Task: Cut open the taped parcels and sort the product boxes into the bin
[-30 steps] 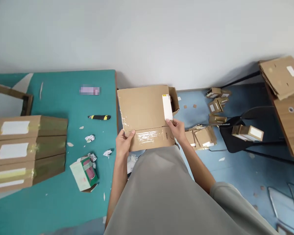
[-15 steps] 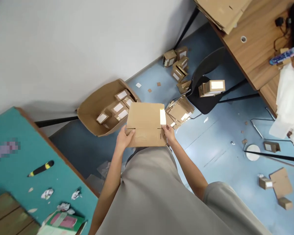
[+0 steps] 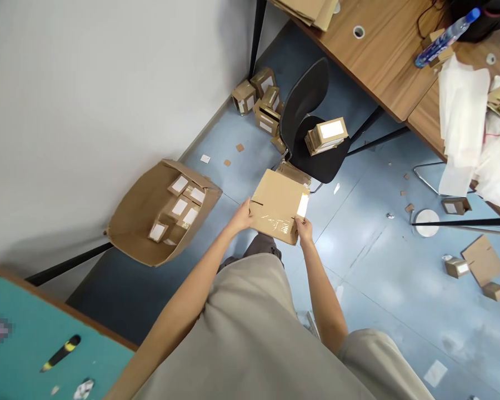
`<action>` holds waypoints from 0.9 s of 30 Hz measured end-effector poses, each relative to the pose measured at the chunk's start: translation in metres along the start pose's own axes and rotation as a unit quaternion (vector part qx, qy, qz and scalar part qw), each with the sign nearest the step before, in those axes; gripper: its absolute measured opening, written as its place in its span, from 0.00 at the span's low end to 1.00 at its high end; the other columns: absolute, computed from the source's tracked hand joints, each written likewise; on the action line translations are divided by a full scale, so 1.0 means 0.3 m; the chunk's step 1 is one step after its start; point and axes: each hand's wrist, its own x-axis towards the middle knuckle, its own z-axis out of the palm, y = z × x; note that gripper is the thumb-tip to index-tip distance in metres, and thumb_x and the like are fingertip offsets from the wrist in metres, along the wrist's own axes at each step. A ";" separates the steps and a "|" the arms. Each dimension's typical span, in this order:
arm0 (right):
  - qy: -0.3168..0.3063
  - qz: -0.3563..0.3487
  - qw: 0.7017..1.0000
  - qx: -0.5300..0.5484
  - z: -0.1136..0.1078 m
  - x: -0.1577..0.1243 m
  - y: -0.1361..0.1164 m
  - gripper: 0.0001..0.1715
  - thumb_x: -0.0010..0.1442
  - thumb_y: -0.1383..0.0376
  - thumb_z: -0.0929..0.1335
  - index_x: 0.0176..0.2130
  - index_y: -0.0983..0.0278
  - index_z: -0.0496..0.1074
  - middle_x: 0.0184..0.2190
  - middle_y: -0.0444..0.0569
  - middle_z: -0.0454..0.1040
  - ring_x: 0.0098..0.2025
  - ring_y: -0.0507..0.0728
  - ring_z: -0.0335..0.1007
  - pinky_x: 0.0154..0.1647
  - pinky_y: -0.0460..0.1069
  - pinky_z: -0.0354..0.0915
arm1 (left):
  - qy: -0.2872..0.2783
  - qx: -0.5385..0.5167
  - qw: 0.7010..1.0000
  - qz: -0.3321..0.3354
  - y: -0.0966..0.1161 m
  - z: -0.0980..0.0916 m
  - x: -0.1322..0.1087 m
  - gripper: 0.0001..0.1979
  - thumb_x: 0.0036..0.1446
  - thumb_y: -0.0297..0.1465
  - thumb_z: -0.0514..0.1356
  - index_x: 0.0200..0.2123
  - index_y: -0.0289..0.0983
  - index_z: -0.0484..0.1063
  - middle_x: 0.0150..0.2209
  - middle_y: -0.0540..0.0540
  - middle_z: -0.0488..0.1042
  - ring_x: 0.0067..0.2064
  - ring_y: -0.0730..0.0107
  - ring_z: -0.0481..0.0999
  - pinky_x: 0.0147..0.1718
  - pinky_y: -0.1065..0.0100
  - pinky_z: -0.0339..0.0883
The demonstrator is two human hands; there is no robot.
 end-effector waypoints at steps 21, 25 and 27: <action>-0.254 -0.254 0.880 -0.311 0.656 -0.308 -0.197 0.17 0.60 0.54 0.78 0.46 0.61 0.85 0.47 0.57 0.89 0.56 0.68 0.84 0.66 0.61 0.75 | 0.312 -0.329 0.880 -0.140 -0.658 -0.179 -0.925 0.32 0.52 0.29 0.61 0.62 0.37 0.78 0.55 0.36 0.88 0.32 0.64 0.85 0.40 0.59 0.83; -0.368 -0.340 0.776 -0.383 0.963 -0.578 -0.181 0.24 0.62 0.50 0.76 0.49 0.64 0.85 0.51 0.62 0.89 0.57 0.69 0.84 0.67 0.62 0.74 | 0.461 -0.394 0.786 -0.117 -0.804 -0.185 -1.211 0.32 0.54 0.28 0.58 0.63 0.37 0.78 0.57 0.35 0.87 0.37 0.62 0.87 0.44 0.58 0.83; -0.421 -0.366 0.714 -0.423 1.129 -0.734 -0.131 0.27 0.62 0.48 0.76 0.50 0.65 0.84 0.49 0.62 0.89 0.56 0.70 0.84 0.67 0.64 0.74 | 0.527 -0.413 0.734 -0.113 -0.887 -0.167 -1.360 0.33 0.55 0.27 0.58 0.65 0.37 0.78 0.58 0.35 0.87 0.40 0.60 0.88 0.49 0.55 0.82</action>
